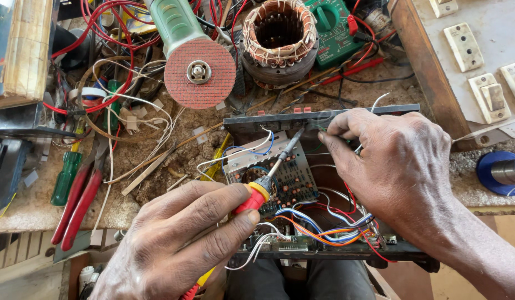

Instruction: The person solders wires to a circuit board inside an open electronics chassis using a soldering iron and solder. They repeatedly heat joints and apply solder to secure connections, handling the board and wires with both hands.

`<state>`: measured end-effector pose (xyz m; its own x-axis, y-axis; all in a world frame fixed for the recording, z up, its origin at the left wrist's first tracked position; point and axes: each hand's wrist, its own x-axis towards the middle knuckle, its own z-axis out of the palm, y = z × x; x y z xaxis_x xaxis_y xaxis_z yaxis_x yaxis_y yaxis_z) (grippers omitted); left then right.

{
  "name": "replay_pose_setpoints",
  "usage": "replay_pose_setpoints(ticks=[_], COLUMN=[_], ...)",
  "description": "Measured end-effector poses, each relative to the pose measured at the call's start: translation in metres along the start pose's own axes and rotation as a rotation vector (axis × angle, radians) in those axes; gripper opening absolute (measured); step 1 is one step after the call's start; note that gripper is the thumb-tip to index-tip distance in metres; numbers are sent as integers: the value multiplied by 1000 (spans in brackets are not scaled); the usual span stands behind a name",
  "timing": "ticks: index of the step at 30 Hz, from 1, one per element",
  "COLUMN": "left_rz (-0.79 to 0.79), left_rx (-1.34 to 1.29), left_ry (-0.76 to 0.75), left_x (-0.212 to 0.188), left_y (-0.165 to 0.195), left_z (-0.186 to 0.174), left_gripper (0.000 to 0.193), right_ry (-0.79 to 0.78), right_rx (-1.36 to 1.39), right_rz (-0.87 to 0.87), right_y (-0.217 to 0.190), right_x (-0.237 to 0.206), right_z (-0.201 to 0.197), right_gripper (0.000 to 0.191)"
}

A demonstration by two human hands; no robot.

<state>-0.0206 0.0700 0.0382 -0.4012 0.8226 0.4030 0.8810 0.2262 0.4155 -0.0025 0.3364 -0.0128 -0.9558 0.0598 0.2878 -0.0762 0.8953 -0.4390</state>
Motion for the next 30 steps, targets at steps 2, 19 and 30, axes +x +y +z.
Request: replay_pose_setpoints(ticks=[2, 19, 30], left_rz=[7, 7, -4], left_rx=[-3, 2, -6], left_ry=[-1, -2, -8], left_x=[0, 0, 0], left_y=[-2, -1, 1], left_z=[0, 0, -3], left_gripper=[41, 42, 44], right_ry=[-10, -10, -7], right_rx=[-6, -3, -21], right_rz=[12, 12, -2], right_y=[0, -1, -2], right_x=[0, 0, -2], right_z=[-1, 1, 0], right_gripper=[15, 14, 15])
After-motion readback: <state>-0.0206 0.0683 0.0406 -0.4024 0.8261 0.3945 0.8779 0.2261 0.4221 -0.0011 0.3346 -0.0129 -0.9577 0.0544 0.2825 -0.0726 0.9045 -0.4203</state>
